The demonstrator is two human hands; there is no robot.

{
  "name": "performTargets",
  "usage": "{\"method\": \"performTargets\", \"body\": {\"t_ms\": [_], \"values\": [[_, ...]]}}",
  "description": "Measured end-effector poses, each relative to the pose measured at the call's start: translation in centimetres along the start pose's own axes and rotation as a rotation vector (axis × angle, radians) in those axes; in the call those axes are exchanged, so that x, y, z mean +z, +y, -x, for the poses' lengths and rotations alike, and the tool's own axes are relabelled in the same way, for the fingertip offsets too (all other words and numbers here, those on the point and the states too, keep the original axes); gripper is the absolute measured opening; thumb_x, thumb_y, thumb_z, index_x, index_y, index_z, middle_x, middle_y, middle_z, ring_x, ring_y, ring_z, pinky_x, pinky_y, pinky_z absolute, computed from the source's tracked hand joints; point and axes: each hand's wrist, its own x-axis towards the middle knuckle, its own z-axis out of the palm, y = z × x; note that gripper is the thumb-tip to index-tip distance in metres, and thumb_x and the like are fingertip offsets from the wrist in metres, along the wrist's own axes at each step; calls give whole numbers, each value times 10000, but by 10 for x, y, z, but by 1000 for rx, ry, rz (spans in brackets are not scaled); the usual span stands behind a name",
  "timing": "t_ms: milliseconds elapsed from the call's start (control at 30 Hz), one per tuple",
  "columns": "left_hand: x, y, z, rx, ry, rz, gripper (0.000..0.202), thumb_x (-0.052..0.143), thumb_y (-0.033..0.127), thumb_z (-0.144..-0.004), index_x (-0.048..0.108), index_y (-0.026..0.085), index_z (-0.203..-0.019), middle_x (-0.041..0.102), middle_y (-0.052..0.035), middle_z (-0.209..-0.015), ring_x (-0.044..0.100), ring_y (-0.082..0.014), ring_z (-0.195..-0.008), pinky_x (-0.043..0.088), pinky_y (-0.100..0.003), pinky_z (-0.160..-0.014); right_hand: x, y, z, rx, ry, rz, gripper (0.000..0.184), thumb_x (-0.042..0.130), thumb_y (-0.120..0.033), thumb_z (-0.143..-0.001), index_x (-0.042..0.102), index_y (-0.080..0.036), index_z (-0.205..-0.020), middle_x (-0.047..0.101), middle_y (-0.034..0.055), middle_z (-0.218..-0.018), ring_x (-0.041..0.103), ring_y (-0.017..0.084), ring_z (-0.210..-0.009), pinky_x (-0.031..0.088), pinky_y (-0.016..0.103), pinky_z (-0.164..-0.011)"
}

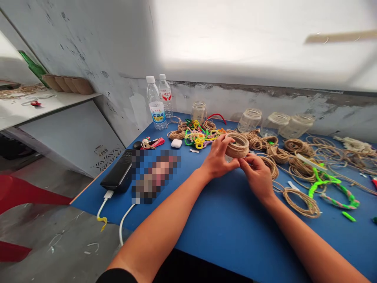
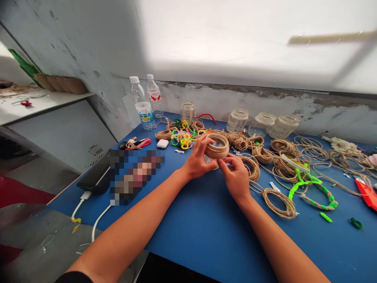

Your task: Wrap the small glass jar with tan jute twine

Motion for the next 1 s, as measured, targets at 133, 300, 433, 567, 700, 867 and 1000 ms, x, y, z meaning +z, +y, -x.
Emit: {"method": "performTargets", "body": {"t_ms": [133, 300, 433, 567, 700, 867, 1000], "values": [[1, -1, -1, 4, 1, 3, 576, 676, 306, -717, 403, 229, -1219, 338, -122, -1446, 304, -263, -1425, 242, -485, -1221, 0, -1, -1, -21, -3, 17, 391, 637, -574, -779, 655, -184, -784, 649, 119, -1094, 612, 248, -1011, 522, 385, -820], [2, -2, 0, 9, 5, 6, 596, 669, 313, -722, 400, 223, -1245, 335, -119, -1447, 295, -254, -1431, 238, -466, -1230, -1, -1, -1, -1, -7, 7, 396, 643, -575, -772, 663, -180, -793, 650, 118, -1102, 613, 251, -1017, 517, 383, -832], [2, -3, 0, 14, 3, 15, 607, 669, 323, -732, 397, 224, -1265, 326, -116, -1456, 286, -251, -1436, 236, -463, -1232, 0, -2, 0, 9, -12, 3, 389, 640, -568, -777, 660, -181, -812, 649, 117, -1104, 615, 241, -994, 525, 369, -804], [3, -3, 0, -1, -4, 24, 598, 668, 317, -733, 400, 228, -1260, 313, -122, -1470, 289, -256, -1439, 235, -477, -1228, 0, 0, 0, 13, -10, -27, 367, 650, -549, -778, 659, -186, -826, 660, 104, -1090, 629, 225, -946, 532, 363, -790], [3, -3, 1, -17, -7, 28, 580, 663, 309, -730, 408, 219, -1244, 305, -127, -1475, 262, -261, -1454, 228, -482, -1230, 0, 2, 0, 20, -27, -62, 362, 646, -538, -791, 658, -186, -876, 662, 106, -1129, 628, 234, -1000, 525, 375, -829], [3, -4, 3, -14, 19, 79, 572, 653, 287, -722, 404, 208, -1231, 314, -129, -1465, 274, -249, -1446, 241, -465, -1224, -1, 1, 1, 3, -28, -15, 372, 643, -541, -792, 663, -175, -853, 656, 120, -1130, 617, 249, -1037, 510, 389, -861], [3, -5, 2, -13, 31, 94, 573, 664, 267, -717, 403, 202, -1223, 316, -129, -1462, 263, -240, -1450, 246, -447, -1223, 0, -1, 0, -19, -19, 17, 373, 639, -545, -792, 666, -175, -834, 653, 117, -1099, 612, 247, -1028, 496, 394, -874]]}}
